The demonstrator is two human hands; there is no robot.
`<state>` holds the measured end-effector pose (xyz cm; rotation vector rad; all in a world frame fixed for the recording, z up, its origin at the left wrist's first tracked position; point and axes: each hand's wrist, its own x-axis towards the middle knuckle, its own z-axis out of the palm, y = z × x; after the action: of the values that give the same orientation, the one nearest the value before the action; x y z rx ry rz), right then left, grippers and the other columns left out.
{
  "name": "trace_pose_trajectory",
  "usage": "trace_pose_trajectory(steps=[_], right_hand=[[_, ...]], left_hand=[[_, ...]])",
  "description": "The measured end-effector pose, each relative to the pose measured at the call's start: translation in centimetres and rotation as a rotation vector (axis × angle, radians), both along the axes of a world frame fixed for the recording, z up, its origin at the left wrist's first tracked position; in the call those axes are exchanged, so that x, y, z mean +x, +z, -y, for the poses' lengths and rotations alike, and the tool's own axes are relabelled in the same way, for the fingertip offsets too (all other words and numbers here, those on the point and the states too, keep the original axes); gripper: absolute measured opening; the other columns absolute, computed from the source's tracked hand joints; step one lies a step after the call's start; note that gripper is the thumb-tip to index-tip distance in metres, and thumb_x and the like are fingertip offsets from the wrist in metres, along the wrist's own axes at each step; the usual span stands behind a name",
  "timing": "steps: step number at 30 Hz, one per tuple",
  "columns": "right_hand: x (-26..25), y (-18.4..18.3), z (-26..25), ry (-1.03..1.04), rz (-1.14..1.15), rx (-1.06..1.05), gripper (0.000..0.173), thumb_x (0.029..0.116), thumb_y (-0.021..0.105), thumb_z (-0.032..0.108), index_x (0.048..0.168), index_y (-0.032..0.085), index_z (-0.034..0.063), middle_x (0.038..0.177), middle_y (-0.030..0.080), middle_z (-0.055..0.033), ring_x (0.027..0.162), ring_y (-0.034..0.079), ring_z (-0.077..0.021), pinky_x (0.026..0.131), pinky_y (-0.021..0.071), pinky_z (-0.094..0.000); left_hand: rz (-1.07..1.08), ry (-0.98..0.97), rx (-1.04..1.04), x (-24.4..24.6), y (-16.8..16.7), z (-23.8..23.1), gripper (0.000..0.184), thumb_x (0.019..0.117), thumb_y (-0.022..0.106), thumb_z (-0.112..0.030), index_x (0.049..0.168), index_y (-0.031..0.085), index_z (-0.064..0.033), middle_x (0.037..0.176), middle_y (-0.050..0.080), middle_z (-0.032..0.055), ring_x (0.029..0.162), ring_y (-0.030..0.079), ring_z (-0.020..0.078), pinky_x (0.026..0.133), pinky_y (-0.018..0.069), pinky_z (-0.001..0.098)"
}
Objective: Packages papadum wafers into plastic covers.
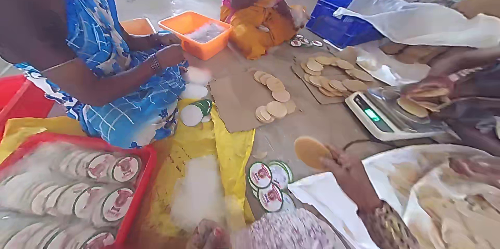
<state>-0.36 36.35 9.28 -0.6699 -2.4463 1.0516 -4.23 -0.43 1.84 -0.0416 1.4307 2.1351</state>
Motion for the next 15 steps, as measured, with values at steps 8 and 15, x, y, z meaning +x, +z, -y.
trace_pose_trajectory(steps=[8,15], right_hand=[[19.8,-3.5,13.2,0.380,0.023,0.612,0.034,0.1034,0.044,0.016,0.118,0.072,0.0025,0.122,0.074,-0.0145,0.121,0.068,-0.0263,0.105,0.0523,-0.0368],[22.3,-4.8,13.1,0.493,0.111,0.551,0.048,0.1029,0.049,0.044,0.118,0.075,0.0064,0.130,0.070,-0.0129,0.126,0.065,-0.0304,0.104,0.0539,-0.0423]], left_hand=[[-0.039,-0.019,-0.115,1.9,1.5,-0.3,0.014,0.1016,0.048,-0.001,0.098,0.062,-0.0027,0.083,0.075,0.0041,0.075,0.074,0.0145,0.076,0.0623,0.0301],[-0.147,-0.061,-0.118,3.0,0.6,-0.2,0.011,0.1006,0.051,0.000,0.097,0.062,-0.0003,0.080,0.073,0.0051,0.072,0.072,0.0149,0.075,0.0617,0.0302]])
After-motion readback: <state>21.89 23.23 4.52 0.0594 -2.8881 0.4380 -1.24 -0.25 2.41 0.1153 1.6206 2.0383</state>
